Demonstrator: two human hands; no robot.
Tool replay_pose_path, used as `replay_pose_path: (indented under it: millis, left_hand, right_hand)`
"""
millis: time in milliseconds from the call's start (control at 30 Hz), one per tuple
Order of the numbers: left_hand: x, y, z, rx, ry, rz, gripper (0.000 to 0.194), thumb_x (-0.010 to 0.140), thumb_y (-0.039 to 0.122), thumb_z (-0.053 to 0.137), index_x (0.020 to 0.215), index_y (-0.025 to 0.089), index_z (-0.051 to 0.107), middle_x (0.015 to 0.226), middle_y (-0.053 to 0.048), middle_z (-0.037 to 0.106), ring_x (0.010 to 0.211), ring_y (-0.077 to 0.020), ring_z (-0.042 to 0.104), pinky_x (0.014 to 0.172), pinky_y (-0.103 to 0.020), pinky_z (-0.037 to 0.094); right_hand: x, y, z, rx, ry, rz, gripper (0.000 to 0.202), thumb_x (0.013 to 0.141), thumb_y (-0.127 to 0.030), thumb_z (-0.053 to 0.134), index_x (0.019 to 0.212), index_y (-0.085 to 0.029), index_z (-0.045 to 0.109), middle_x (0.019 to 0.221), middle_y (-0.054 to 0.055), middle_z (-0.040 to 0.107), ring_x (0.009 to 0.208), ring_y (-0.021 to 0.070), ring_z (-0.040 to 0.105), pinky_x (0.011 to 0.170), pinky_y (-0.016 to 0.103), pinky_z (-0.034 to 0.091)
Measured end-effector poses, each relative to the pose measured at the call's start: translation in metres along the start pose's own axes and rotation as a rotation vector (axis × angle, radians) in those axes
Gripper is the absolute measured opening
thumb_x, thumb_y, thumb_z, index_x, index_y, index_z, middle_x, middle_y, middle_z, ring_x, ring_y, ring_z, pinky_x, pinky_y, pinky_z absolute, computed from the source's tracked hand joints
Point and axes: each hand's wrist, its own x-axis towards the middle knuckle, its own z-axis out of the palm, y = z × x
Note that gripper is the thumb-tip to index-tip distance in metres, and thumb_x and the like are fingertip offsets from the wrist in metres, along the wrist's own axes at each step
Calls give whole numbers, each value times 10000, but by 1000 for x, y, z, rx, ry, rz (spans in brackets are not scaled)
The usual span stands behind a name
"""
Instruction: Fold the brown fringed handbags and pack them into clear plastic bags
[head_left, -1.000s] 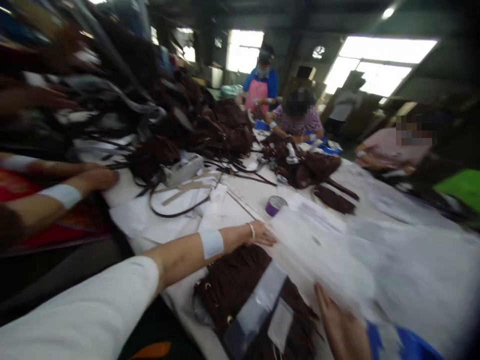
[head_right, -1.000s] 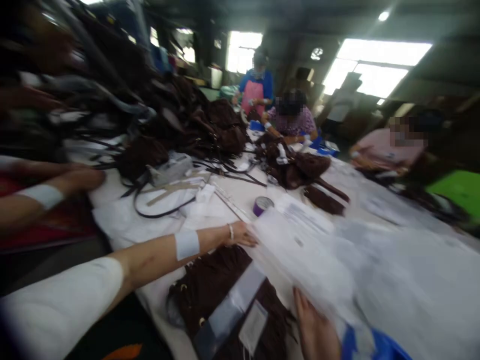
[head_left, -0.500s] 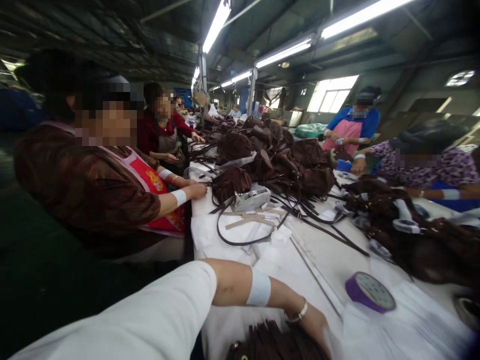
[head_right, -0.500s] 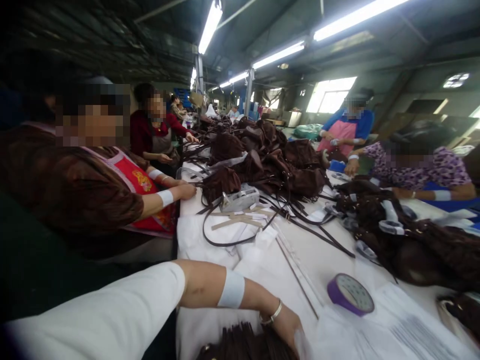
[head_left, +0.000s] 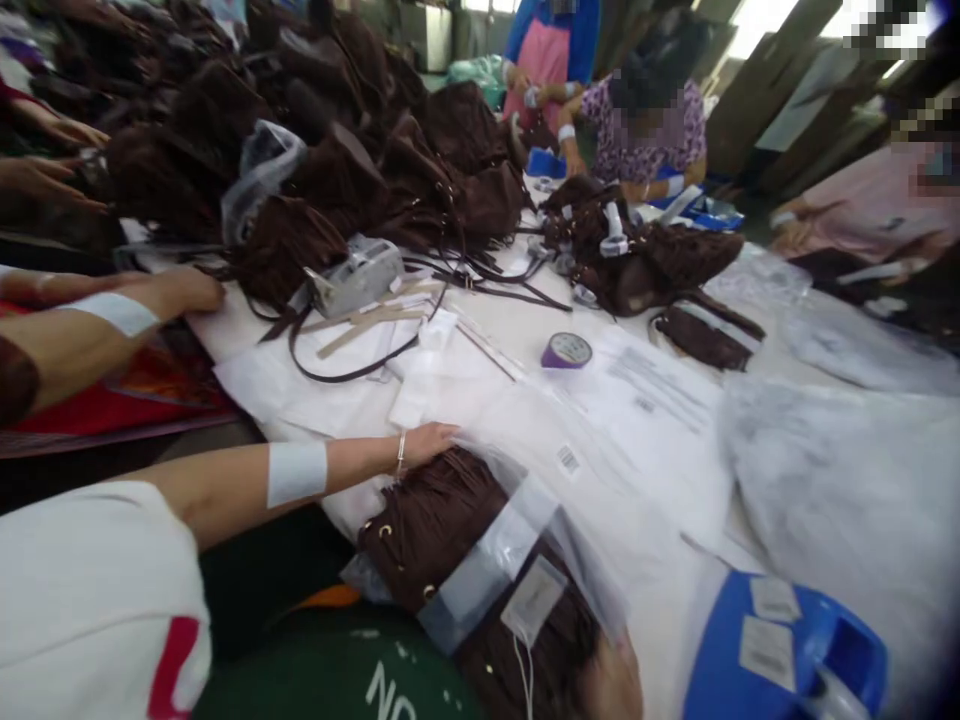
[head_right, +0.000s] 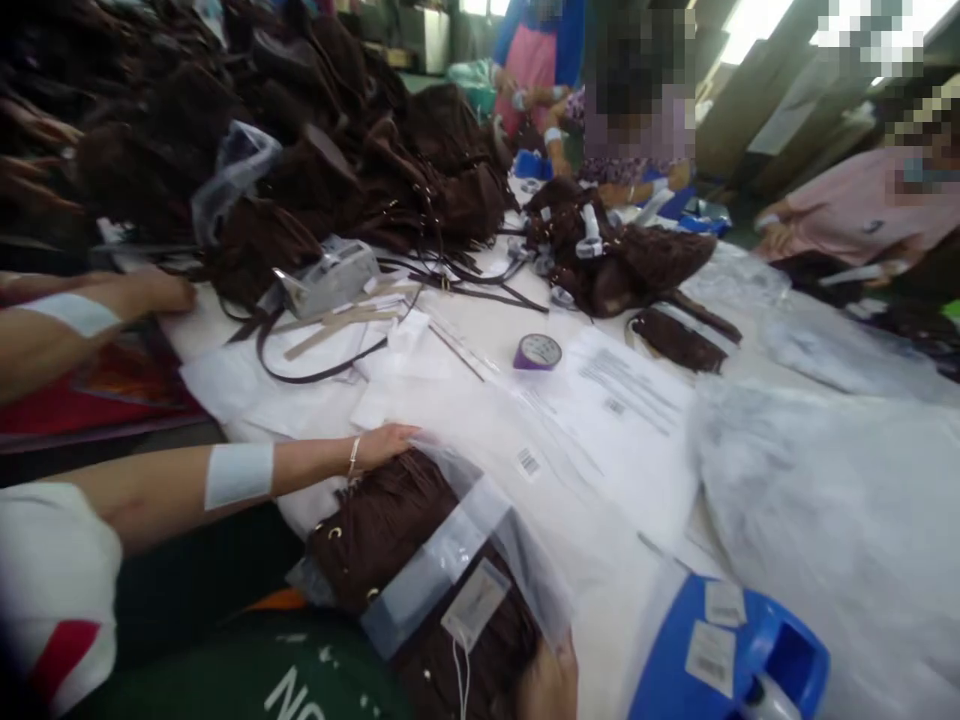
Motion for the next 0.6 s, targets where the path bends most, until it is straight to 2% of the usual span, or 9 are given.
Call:
replay_pose_path:
  millis: [100, 167, 300, 433, 500, 600]
  left_hand:
    - [-14, -9, 11, -46, 155, 81, 315, 764, 263, 545, 1050, 168, 636, 874, -19, 714, 771, -161, 659, 736, -257, 503]
    - [-22, -10, 14, 35, 186, 110, 334, 793, 288, 509, 1079, 153, 614, 899, -29, 710, 796, -169, 653, 749, -268, 501]
    - [-31, -5, 4, 382, 180, 195, 337, 823, 291, 450, 1081, 148, 612, 977, -30, 692, 906, -183, 626, 862, -286, 476]
    - [-39, -7, 0, 697, 284, 336, 358, 862, 284, 389, 1106, 155, 617, 1052, -36, 675, 1002, -192, 600, 960, -283, 419]
    - [-46, -10, 3, 716, 305, 350, 373, 884, 306, 371, 1121, 153, 616, 1077, -46, 672, 1028, -198, 597, 971, -281, 415]
    - [-59, -10, 5, 624, 253, 317, 392, 894, 383, 386, 1111, 161, 626, 1092, -41, 673, 1052, -207, 594, 993, -293, 410]
  right_hand:
    - [-22, -8, 1, 147, 26, 181, 526, 813, -464, 415, 1234, -192, 576, 1054, 65, 689, 1056, 272, 597, 881, 370, 469]
    - [-25, -16, 6, 196, 40, 189, 548, 831, -467, 399, 1255, -155, 552, 1082, 77, 680, 1071, 262, 586, 897, 356, 456]
    - [-21, -25, 8, 171, 56, 127, 582, 875, -537, 327, 1177, -129, 613, 1076, 94, 679, 1115, 261, 552, 933, 342, 424]
    - [-23, -23, 7, 168, 102, 155, 627, 855, -603, 376, 1171, -119, 621, 1042, 104, 687, 1019, 271, 586, 863, 343, 448]
    - [-27, -22, 6, 188, 130, 192, 623, 860, -604, 370, 1177, -130, 621, 1037, 95, 693, 996, 261, 596, 842, 330, 454]
    - [-34, -23, 3, 232, 99, 214, 615, 878, -588, 342, 1187, -132, 616, 1021, 87, 702, 985, 242, 606, 839, 311, 459]
